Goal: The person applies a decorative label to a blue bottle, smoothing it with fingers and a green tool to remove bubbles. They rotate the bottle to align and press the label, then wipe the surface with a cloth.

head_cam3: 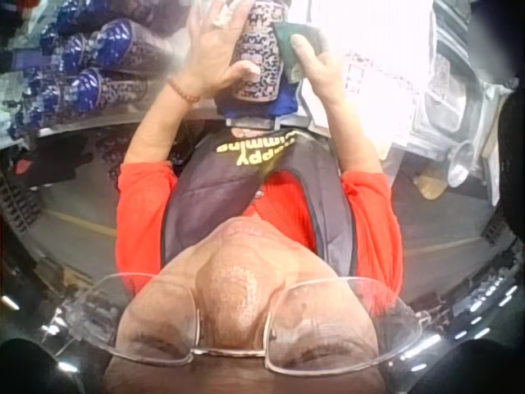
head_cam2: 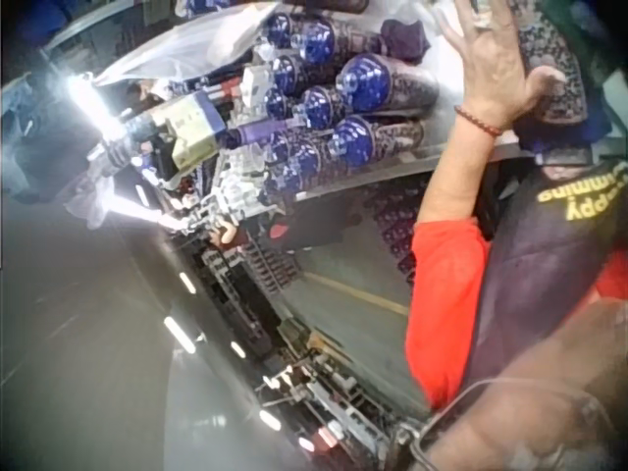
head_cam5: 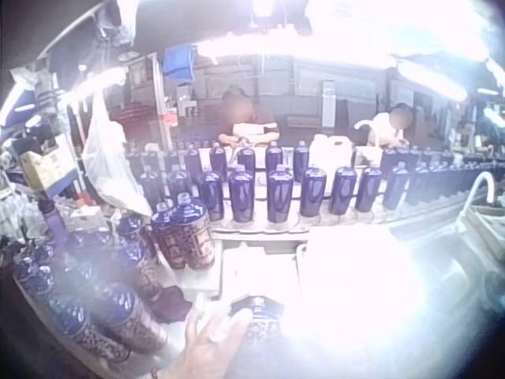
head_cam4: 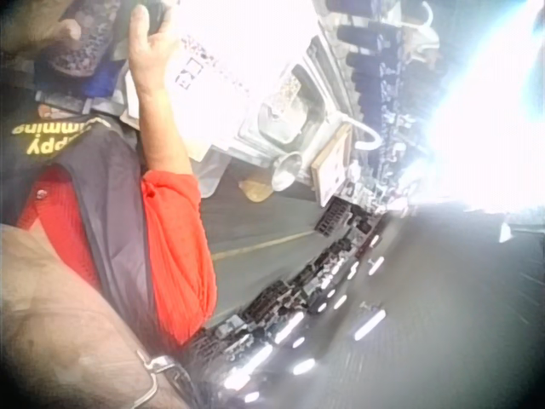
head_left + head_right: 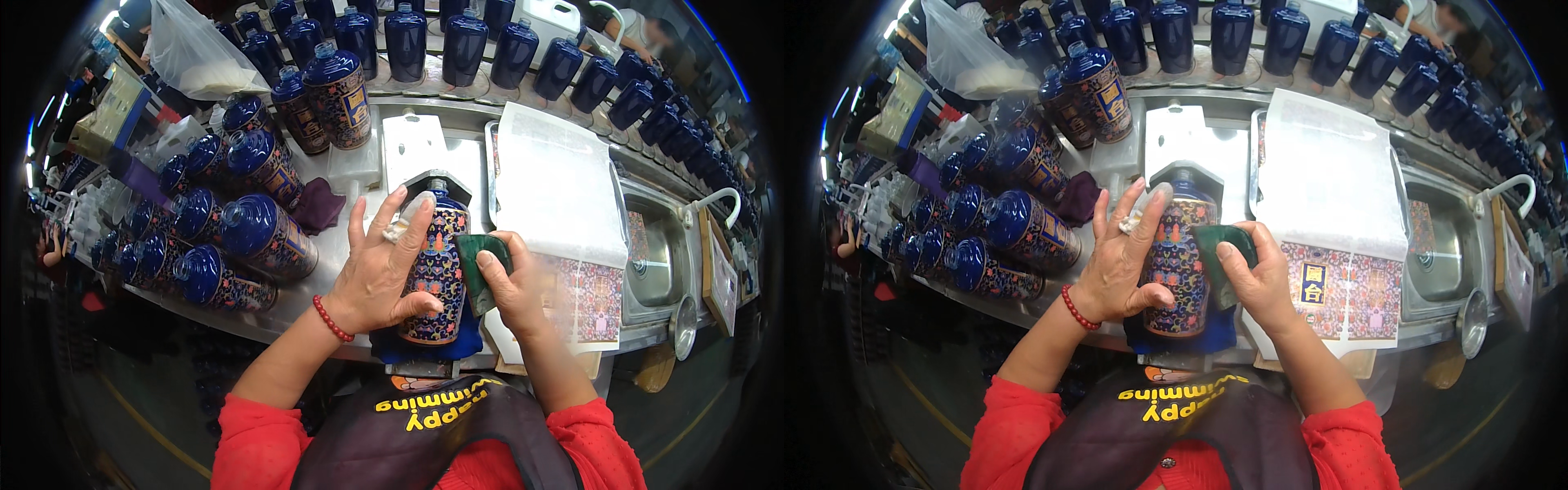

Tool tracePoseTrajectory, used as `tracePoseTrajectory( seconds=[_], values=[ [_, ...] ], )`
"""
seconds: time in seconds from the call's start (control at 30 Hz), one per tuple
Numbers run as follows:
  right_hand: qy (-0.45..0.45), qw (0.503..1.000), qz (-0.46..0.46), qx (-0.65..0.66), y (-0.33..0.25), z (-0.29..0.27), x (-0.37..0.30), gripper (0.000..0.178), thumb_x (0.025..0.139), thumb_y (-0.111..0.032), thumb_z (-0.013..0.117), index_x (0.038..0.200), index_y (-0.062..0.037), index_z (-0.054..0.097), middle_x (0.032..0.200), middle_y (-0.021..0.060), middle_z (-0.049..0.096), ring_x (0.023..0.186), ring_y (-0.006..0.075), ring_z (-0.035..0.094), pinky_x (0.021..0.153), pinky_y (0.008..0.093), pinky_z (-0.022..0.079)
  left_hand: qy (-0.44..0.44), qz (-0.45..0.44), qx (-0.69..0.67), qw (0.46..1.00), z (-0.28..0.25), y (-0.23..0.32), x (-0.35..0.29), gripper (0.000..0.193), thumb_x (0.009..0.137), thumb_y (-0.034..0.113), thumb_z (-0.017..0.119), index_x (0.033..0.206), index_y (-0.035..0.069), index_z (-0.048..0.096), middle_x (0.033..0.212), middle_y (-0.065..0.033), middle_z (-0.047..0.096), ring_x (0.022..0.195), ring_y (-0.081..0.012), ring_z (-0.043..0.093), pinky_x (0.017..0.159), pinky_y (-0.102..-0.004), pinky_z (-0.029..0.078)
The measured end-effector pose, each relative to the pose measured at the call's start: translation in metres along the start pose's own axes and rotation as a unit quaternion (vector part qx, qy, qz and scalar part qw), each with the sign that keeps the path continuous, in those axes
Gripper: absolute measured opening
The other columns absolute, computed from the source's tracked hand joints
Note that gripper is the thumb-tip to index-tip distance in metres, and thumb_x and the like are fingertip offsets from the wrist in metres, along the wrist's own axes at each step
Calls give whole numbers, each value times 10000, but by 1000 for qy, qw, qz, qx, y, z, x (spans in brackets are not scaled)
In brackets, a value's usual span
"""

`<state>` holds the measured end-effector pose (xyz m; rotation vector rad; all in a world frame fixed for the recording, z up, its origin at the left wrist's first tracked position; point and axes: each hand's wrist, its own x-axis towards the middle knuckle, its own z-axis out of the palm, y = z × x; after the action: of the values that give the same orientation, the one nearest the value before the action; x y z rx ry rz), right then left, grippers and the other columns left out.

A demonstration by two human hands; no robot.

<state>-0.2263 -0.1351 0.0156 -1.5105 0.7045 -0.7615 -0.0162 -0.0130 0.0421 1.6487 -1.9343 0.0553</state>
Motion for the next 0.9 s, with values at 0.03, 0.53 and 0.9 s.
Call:
tracePoseTrajectory(
  seconds=[0.03,0.53,0.9],
  values=[
    [-12,1000,-13,-6,-2,0,0,218,981,-169,675,1104,-8,594,906,19,634,822,79,577,719,248,499,-16,3,13,1000,-3,-2,4,1074,914,818,370,1608,11,236,1447,-169,559,1504,-404,248,1167,-691,46],
    [-11,999,-29,-32,-7,1,-2,236,988,-180,676,1122,-6,588,888,26,645,807,77,583,718,248,498,66,-15,33,997,-1,-6,3,722,996,653,447,1435,98,591,1331,-128,647,1342,-332,448,1192,-621,93],
    [-6,1000,-15,-18,2,-1,-2,236,992,-187,673,1117,-6,587,905,27,642,813,82,578,726,247,495,54,-12,81,995,-5,-1,5,762,964,673,485,1439,85,580,1216,-124,683,1347,-336,421,1177,-645,100]
  ],
)
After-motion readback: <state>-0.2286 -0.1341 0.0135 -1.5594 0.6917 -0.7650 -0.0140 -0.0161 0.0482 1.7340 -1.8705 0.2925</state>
